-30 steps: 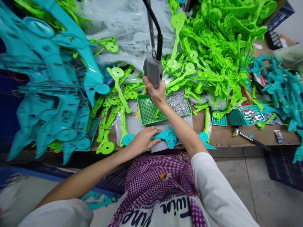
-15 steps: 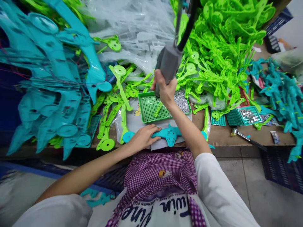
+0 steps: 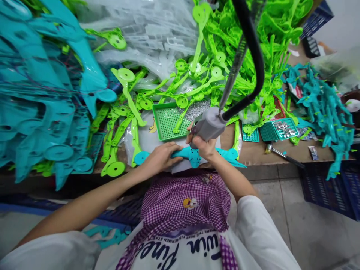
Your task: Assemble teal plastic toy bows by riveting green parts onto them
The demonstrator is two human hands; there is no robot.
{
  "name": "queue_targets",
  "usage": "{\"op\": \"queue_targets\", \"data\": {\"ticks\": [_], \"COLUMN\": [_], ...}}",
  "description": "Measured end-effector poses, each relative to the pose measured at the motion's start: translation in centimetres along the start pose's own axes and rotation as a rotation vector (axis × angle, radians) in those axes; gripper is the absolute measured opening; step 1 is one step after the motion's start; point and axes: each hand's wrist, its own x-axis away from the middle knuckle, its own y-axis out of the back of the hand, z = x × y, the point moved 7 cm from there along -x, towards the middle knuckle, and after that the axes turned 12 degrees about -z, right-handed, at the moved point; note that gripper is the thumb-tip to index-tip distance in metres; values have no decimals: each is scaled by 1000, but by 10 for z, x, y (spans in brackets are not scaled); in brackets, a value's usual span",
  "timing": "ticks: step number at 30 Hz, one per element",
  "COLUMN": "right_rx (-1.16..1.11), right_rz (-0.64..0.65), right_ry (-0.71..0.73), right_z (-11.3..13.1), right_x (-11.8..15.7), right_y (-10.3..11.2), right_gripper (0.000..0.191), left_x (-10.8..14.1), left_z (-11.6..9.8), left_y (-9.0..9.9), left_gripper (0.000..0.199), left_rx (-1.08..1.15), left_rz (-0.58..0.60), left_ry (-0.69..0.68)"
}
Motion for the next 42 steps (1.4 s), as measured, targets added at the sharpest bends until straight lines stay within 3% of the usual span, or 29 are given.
{"op": "queue_targets", "data": {"ticks": [5,13,17,20,25,28,30,31,34,36,37,39,42], "right_rx": [32,281,364,305,322,307,305,312,346,356,354,341,339], "right_rz": [14,284,298,168,-348,-355,-264,-219,-152,-138,-129,-101,-57], "right_ry": [-36,156,174,176,272,314,297,278,234,238,248,268,282], "right_z": [-14,-23,-26,-21,15,37,44,44,37,32,31,30,31], "right_x": [2,9,17,19,-1,-17,-24,-25,-24,-23,-23,-23,-22], "right_y": [0,-13,-7,-1,-6,-28,-35,-35,-26,-24,-25,-31,-36], "right_gripper": [62,39,32,30,30,32,32,33,34,33,33,33,35], "left_x": [0,1,3,3,0,2,3,0,-21,-45,-59,-92,-125], "left_z": [-2,-1,0,1,4,4,4,6,28,58,74,100,121], "left_y": [2,0,-3,-1,-5,-6,14,35,132,194,217,236,231], "left_gripper": [29,20,20,21,27,33,38,37,24,22,21,17,11], "left_rx": [-10,32,6,-3,-4,26,53,51,-105,-327,-408,-503,-584], "left_rz": [11,-3,-12,-15,-32,-33,-90,-173,-584,-776,-811,-698,-514], "left_ry": [5,-25,-57,-67,-38,-41,-74,-93,-51,139,251,372,418]}}
